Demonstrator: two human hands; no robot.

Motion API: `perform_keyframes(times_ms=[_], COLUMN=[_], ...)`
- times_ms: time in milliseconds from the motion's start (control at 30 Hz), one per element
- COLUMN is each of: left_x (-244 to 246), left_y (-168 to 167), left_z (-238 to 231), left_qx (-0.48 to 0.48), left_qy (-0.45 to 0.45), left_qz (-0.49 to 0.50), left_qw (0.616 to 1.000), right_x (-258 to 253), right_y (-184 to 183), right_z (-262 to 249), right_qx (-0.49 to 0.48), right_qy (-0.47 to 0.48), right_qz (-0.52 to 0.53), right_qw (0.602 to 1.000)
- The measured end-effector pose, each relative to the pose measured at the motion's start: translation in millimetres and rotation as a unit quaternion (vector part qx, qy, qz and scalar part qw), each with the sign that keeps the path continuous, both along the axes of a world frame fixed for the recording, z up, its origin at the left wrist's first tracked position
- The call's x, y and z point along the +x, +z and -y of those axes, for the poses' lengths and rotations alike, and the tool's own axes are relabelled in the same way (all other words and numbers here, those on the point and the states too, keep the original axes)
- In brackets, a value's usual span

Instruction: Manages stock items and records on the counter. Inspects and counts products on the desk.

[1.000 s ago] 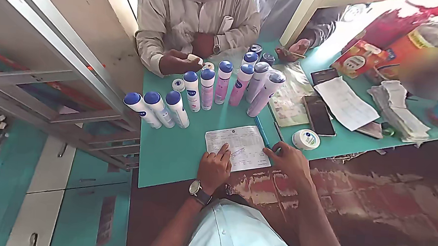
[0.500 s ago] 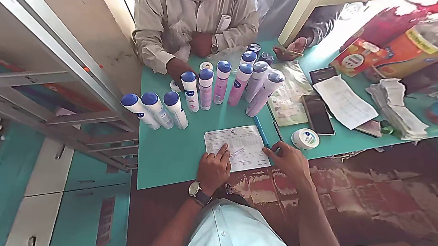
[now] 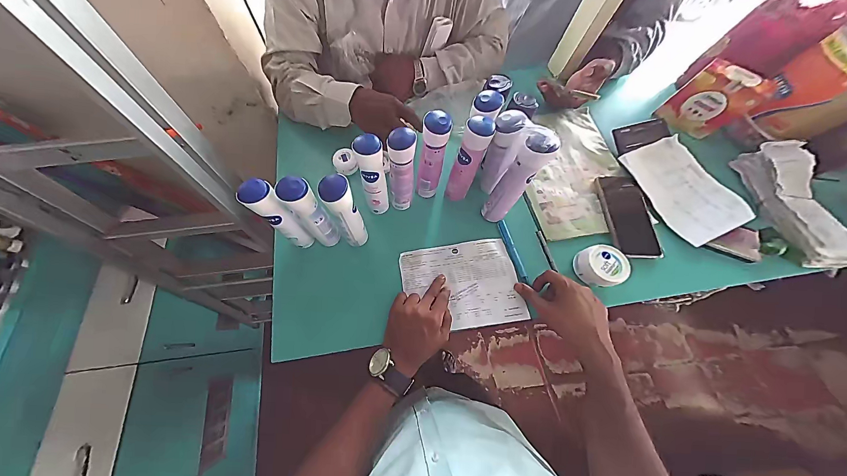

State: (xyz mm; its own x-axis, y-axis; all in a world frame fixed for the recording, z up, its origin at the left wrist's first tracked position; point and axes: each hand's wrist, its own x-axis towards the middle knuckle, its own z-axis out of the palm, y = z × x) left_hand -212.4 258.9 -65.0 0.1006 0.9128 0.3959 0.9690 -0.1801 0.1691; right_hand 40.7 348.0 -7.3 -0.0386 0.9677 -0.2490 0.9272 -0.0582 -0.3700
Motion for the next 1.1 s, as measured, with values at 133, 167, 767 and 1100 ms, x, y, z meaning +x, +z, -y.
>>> perform_keyframes(times_ms=[133, 167, 767, 1100], left_x=[0.4, 0.9, 0.9, 1.1], left_y=[-0.2, -0.8, -2.0, 3.5], left_z=[0.4, 1.2, 1.3, 2.7], left_qx=[0.001, 0.002, 0.016, 0.002], left_qy=[0.004, 0.004, 0.017, 0.013], left_qz=[-0.001, 0.0, -0.016, -0.009], left_qw=[1.0, 1.0, 1.0, 1.0], right_x=[-0.1, 0.3, 5.4, 6.1], right_y=[0.9, 0.8, -7.0, -6.3], right_z=[-0.9, 0.0, -4.0, -1.6], right_qx=[-0.009, -0.008, -0.001, 0.014], right_qy=[0.0, 0.003, 0.015, 0.024], right_qz=[0.003, 0.005, -0.008, -0.023], right_qw=[1.0, 1.0, 1.0, 0.999])
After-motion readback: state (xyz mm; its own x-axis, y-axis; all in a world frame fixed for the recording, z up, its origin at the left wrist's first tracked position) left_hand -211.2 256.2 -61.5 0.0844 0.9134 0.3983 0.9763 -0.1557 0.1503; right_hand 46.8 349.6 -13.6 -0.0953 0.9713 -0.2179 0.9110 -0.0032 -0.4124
